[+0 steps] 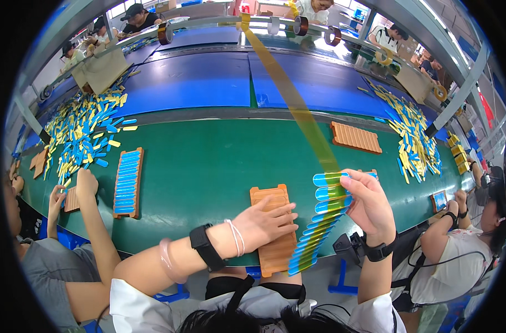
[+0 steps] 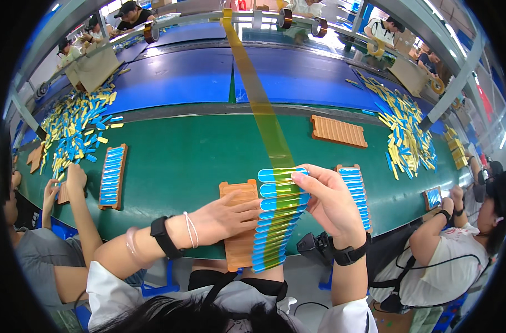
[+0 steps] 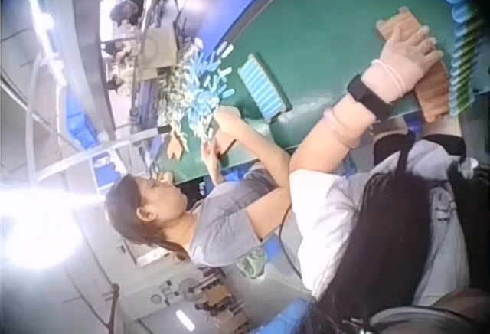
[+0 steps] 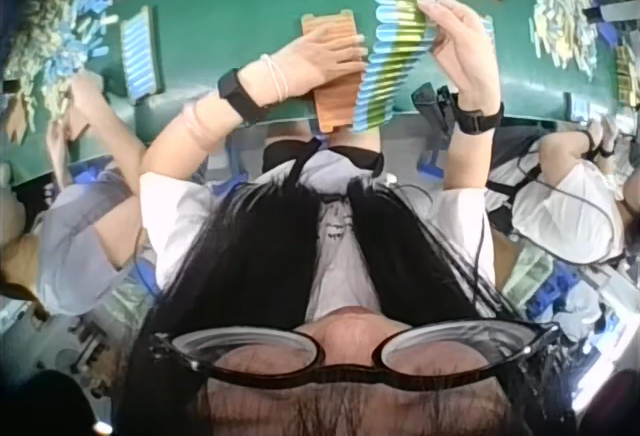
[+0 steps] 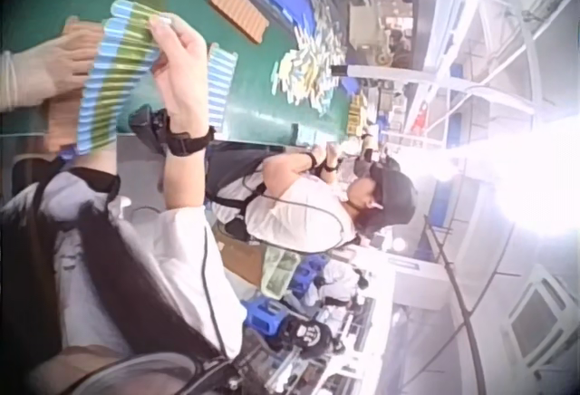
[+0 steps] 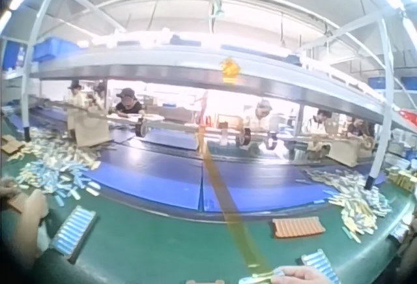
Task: Assemble small blue and yellow plastic components onto strips for manufacturing.
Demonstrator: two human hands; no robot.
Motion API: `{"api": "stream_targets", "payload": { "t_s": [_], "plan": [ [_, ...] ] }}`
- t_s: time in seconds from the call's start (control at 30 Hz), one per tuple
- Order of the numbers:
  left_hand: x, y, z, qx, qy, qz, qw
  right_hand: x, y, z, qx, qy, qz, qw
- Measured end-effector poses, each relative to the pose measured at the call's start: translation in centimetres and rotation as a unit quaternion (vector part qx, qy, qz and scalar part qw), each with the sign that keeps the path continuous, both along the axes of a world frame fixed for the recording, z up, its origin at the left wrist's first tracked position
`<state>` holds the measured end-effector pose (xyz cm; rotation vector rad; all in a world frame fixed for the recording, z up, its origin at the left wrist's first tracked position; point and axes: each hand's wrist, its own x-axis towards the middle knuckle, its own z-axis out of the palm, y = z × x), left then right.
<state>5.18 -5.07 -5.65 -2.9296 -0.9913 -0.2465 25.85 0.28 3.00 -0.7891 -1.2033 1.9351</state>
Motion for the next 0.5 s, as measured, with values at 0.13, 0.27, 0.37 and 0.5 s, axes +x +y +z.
{"api": "stream_targets", "payload": {
  "t_s": [0.13, 0.27, 0.37, 0.5],
  "plan": [
    [-1.9, 1.8, 1.2, 0.036, 0.095, 0.111, 0.989, 0.5, 0.2, -0.9, -0.011, 0.021, 0.038, 0.999],
    [-8.6, 7.5, 1.8, -0.025, 0.098, 0.259, 0.961, 0.4, -0.1, -0.8, -0.010, -0.008, 0.028, 1.000],
    [-15.8, 9.8, 2.4, -0.119, 0.143, 0.414, 0.891, -1.3, -0.6, -1.1, -0.006, -0.026, 0.059, 0.998],
    [-19.2, 9.6, 1.9, -0.026, 0.177, 0.519, 0.836, -3.2, -1.7, -1.6, -0.003, -0.052, 0.069, 0.996]
  ]
}}
